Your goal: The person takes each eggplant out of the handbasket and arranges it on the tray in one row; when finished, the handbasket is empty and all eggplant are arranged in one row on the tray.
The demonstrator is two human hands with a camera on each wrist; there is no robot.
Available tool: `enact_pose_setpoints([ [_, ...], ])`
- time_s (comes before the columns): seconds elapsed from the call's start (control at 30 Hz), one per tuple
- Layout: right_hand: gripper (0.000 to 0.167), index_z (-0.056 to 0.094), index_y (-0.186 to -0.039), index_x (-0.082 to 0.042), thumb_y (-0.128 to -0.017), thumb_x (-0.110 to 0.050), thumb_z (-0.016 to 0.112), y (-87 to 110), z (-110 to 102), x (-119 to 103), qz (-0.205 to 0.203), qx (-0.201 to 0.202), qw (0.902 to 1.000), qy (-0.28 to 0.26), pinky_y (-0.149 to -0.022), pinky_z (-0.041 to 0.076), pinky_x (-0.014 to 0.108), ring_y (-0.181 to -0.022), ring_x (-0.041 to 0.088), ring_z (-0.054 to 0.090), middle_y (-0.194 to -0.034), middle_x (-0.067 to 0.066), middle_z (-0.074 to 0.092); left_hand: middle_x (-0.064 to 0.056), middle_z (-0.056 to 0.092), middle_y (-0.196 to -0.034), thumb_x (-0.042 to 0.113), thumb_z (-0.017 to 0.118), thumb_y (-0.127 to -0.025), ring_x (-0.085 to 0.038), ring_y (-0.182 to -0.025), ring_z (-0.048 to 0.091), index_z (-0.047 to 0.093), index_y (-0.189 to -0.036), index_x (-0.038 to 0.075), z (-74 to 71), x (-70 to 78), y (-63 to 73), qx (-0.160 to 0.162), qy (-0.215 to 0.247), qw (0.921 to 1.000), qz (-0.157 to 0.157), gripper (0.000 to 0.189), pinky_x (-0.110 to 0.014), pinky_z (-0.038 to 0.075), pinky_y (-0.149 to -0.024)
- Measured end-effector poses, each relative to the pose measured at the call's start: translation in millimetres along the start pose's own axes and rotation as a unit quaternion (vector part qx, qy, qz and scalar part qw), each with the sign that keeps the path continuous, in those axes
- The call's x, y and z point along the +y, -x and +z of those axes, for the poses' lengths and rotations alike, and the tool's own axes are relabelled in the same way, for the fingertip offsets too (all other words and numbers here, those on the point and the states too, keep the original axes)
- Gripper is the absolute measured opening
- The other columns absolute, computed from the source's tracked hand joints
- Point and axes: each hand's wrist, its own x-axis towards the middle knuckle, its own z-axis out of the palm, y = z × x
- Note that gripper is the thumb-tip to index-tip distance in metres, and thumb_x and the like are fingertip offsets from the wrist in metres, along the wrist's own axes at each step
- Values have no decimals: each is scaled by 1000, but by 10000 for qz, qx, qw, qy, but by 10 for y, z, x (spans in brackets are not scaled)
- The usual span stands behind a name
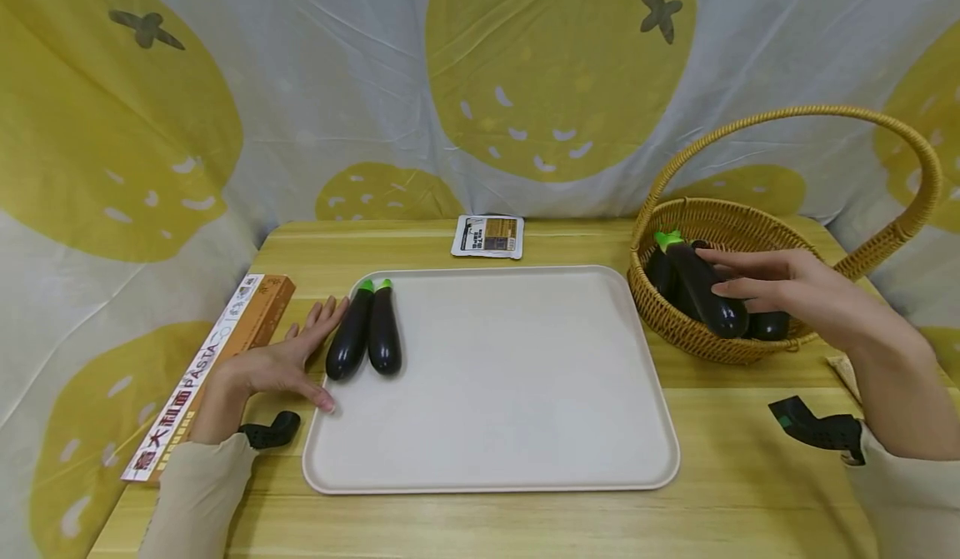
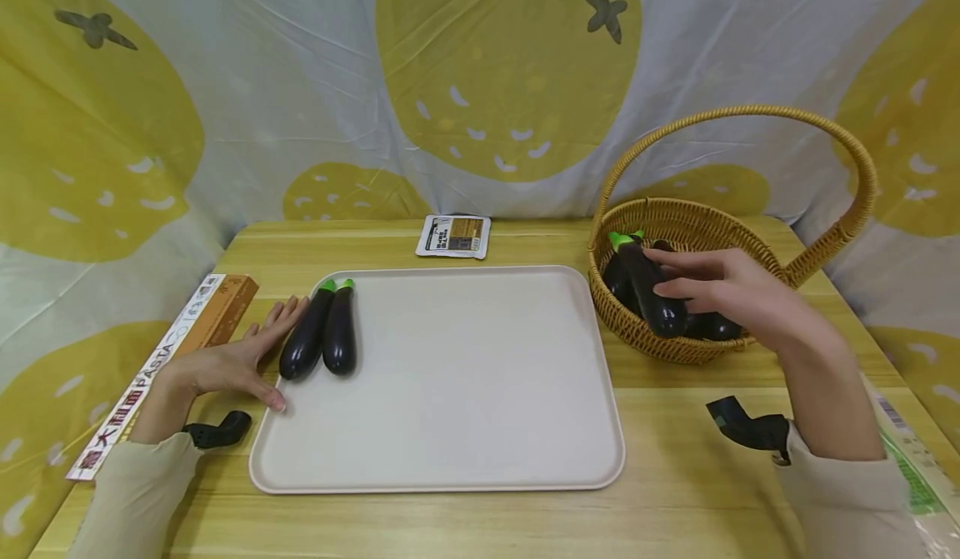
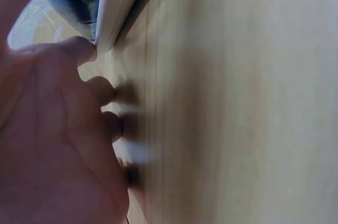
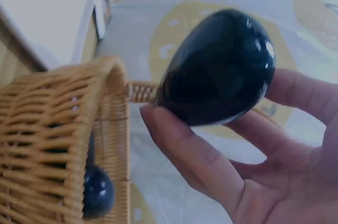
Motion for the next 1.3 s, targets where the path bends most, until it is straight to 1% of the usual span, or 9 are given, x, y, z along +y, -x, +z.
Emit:
enact_pose_setpoints([
  [0.13, 52, 47, -156, -13, -107, -22, 59, 41, 60, -75, -247, -92, 9996, -127, -83, 56, 20, -112, -16, 58, -147, -25, 53, -28, -30, -166, 29, 98, -65, -55, -149, -30, -9, -167, 13, 1, -3, 1, -8, 19, 10000, 0, 148, -79, -23, -112],
  [0.27, 51, 46, -157, -19, -107, -22, 57, 24, 192, -259, -575, -320, 9977, -157, -84, 54, 18, -117, -13, 57, -153, -5, 55, -28, -31, -166, 29, 98, -65, -55, -149, -31, -10, -167, 13, 1, -4, 0, -8, 45, 10000, 11, 148, -79, -23, -111],
  [0.33, 51, 45, -157, -22, -107, -25, 57, -11, 286, -389, -690, -478, 9962, -214, -88, 52, 15, -120, -11, 58, -161, 4, 47, -27, -31, -166, 29, 98, -65, -54, -150, -31, -10, -167, 13, 0, -3, -2, -7, 40, 10000, 20, 148, -79, -23, -111],
  [0.43, 52, 47, -156, -22, -106, -28, 60, -99, 462, -588, -843, -643, 9937, -368, -93, 52, 16, -128, 3, 60, -160, 7, 49, -28, -30, -166, 30, 98, -65, -55, -150, -30, -10, -167, 14, -1, -1, -6, 0, 3, 10000, 17, 148, -79, -23, -112],
  [0.53, 53, 50, -154, -24, -104, -31, 64, -220, 669, -762, -912, -756, 9917, -504, -103, 53, 30, -137, 21, 57, -158, 6, 51, -28, -30, -166, 30, 98, -65, -55, -150, -30, -10, -167, 14, -4, -2, -17, 0, -24, 10000, -9, 148, -78, -22, -113],
  [0.6, 54, 50, -154, -25, -103, -33, 65, -324, 816, -859, -863, -883, 9908, -555, -105, 52, 37, -139, 26, 55, -159, 4, 51, -28, -30, -166, 31, 98, -65, -55, -150, -30, -10, -167, 15, -7, -4, -21, 3, -40, 10000, -25, 149, -78, -21, -113],
  [0.8, 57, 49, -155, -19, -101, -25, 66, -705, 1283, -1074, -871, -1147, 9853, -921, -101, 52, 36, -123, 20, 61, -159, 5, 51, -28, -31, -165, 31, 98, -65, -54, -150, -32, -10, -166, 14, -5, -2, -12, -7, 31, 10000, -44, 149, -78, -22, -113],
  [1.0, 58, 49, -155, -19, -100, -19, 66, -978, 1765, -1331, -716, -1145, 9790, -1529, -108, 51, 41, -129, 24, 64, -156, 8, 54, -28, -32, -165, 30, 98, -64, -51, -149, -36, -11, -166, 13, -3, 12, -3, -18, 123, 9999, -81, 150, -77, -24, -113],
  [1.3, 57, 48, -155, -16, -100, -14, 64, -1255, 2356, -1659, -743, -889, 9759, -1848, -93, 53, 27, -124, 26, 66, -142, 14, 63, -28, -32, -165, 31, 98, -64, -51, -149, -36, -11, -166, 12, 0, 21, 5, -10, 103, 9999, -135, 150, -76, -23, -114],
])
